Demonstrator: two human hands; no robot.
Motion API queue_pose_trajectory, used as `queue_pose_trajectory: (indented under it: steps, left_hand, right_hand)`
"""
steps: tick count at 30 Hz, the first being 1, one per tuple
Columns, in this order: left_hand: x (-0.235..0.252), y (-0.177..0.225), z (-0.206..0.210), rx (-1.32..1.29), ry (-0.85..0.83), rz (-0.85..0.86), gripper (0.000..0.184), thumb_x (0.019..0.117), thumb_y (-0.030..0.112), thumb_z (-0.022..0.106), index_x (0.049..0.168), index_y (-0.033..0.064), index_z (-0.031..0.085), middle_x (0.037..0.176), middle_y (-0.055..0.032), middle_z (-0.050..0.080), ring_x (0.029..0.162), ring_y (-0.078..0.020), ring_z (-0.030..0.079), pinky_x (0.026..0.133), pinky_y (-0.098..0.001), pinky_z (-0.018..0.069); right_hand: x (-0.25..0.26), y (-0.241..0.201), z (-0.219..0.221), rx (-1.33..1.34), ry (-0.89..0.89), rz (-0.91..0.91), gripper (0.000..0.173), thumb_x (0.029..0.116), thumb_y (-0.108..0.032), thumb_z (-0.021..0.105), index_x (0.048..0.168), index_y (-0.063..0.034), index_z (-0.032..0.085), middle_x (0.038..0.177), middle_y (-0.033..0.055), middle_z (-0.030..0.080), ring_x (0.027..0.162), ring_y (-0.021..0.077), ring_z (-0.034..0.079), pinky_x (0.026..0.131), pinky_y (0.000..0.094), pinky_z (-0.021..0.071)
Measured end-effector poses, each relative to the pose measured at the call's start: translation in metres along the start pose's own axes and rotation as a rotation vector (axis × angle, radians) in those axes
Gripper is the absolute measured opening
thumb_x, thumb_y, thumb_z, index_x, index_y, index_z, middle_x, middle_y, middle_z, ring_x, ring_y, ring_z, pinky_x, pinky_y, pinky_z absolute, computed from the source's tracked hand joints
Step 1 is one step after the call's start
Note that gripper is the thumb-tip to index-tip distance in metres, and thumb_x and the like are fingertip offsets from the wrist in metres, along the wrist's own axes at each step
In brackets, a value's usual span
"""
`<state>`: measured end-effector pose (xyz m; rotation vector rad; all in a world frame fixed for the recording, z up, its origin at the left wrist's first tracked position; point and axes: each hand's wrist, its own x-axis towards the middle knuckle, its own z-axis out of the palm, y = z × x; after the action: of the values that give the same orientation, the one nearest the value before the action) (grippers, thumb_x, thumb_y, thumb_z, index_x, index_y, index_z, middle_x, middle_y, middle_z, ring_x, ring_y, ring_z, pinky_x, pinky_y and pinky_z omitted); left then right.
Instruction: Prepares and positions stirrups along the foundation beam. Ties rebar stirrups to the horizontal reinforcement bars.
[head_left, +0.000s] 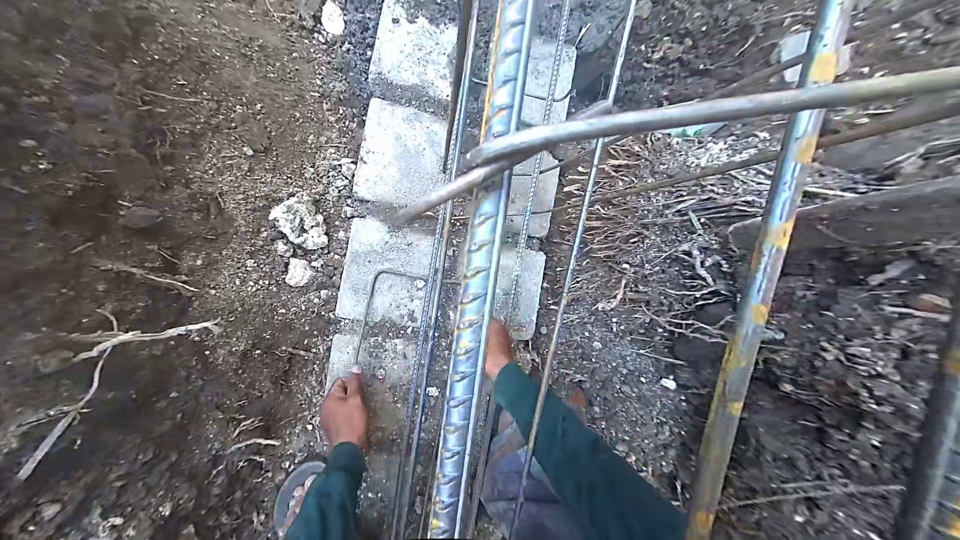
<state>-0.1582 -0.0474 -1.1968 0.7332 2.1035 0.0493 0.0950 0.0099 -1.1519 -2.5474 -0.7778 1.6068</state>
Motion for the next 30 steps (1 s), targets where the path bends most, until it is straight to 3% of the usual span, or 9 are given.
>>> queue_pose_trajectory:
  steps: [8,11,12,17,20,22,24,27,30]
  left_hand:
    - [-0.052,-0.012,0.012,-0.005,-0.016,0.111,0.046,0.11,0.036,0.045,0.087,0.0002,0.062,0.066,-0.0107,0.053,0.062,-0.0267,0.055,0.062,-0.0518,0.0467]
    - [-0.057,-0.017,0.029,-0.039,-0.065,0.159,0.045,0.111,0.034,0.04,0.09,0.0007,0.062,0.064,-0.0078,0.051,0.059,-0.0241,0.054,0.061,-0.0489,0.0471]
    - [-0.055,-0.016,0.03,-0.043,-0.072,0.162,0.044,0.1112,0.034,0.039,0.092,0.0016,0.061,0.065,-0.0075,0.052,0.061,-0.0237,0.055,0.063,-0.0482,0.0471]
    - [-0.023,-0.018,0.012,-0.095,0.022,0.09,0.046,0.1114,0.036,0.04,0.097,-0.0013,0.063,0.078,-0.0139,0.058,0.074,-0.0278,0.059,0.072,-0.0521,0.0485]
    - [-0.002,-0.03,-0.013,-0.104,0.111,-0.047,0.056,0.1119,0.041,0.036,0.115,-0.0064,0.065,0.104,-0.0271,0.067,0.1,-0.0389,0.065,0.091,-0.0613,0.0481]
    - [0.017,-0.049,-0.026,-0.16,0.19,-0.087,0.06,0.1119,0.045,0.031,0.126,-0.0036,0.062,0.109,-0.0254,0.066,0.1,-0.0355,0.064,0.091,-0.0588,0.049]
    - [0.017,-0.049,-0.046,-0.255,0.224,-0.047,0.054,0.1122,0.043,0.031,0.115,-0.0011,0.063,0.084,-0.0119,0.057,0.072,-0.0211,0.055,0.069,-0.0445,0.0495]
    - [-0.013,-0.019,-0.095,-0.37,0.159,-0.03,0.049,0.113,0.037,0.03,0.093,0.0025,0.059,0.064,0.0005,0.041,0.052,-0.0119,0.04,0.052,-0.0335,0.0407]
    - [-0.036,-0.006,-0.116,-0.517,0.046,0.017,0.043,0.113,0.035,0.029,0.082,0.0114,0.049,0.053,0.0062,0.032,0.04,-0.0083,0.031,0.04,-0.0273,0.0325]
  right_hand:
    - [0.012,-0.001,0.006,-0.087,0.025,0.071,0.038,0.1091,-0.029,0.048,0.131,-0.0009,0.062,0.125,0.0243,0.067,0.121,0.0381,0.063,0.105,0.0559,0.0477]
    - [0.045,0.028,0.027,-0.193,0.156,-0.013,0.042,0.1097,-0.035,0.043,0.129,-0.0029,0.063,0.114,0.0234,0.071,0.106,0.0395,0.069,0.093,0.0581,0.0542]
    - [0.057,0.039,0.038,-0.224,0.209,-0.038,0.043,0.1094,-0.037,0.043,0.128,-0.0038,0.064,0.11,0.0226,0.072,0.101,0.0392,0.071,0.088,0.0589,0.0565]
    - [0.038,0.006,0.023,-0.271,0.072,-0.025,0.038,0.1086,-0.03,0.047,0.132,-0.002,0.059,0.12,0.0239,0.068,0.113,0.0403,0.067,0.095,0.0606,0.0532]
    - [0.038,0.018,0.032,-0.248,0.135,-0.112,0.032,0.1009,-0.024,0.058,0.126,-0.0044,0.063,0.111,0.0219,0.071,0.105,0.0391,0.07,0.09,0.0612,0.0551]
    - [0.022,0.007,0.016,-0.241,0.044,-0.112,0.032,0.1013,-0.023,0.058,0.13,-0.0094,0.063,0.11,0.019,0.072,0.103,0.0362,0.071,0.09,0.0589,0.0555]
    - [0.006,0.01,0.001,-0.184,-0.098,-0.124,0.032,0.1044,-0.025,0.056,0.131,-0.0075,0.063,0.109,0.0186,0.072,0.099,0.0329,0.071,0.09,0.0543,0.0562]
    - [-0.035,0.032,-0.02,-0.145,-0.213,-0.068,0.036,0.1075,-0.023,0.053,0.134,0.0002,0.061,0.123,0.0237,0.068,0.115,0.0351,0.066,0.104,0.0537,0.0503]
    - [-0.068,0.08,-0.039,-0.059,-0.206,-0.001,0.035,0.1072,-0.02,0.052,0.134,0.0023,0.059,0.114,0.021,0.069,0.098,0.0291,0.07,0.092,0.0469,0.057]
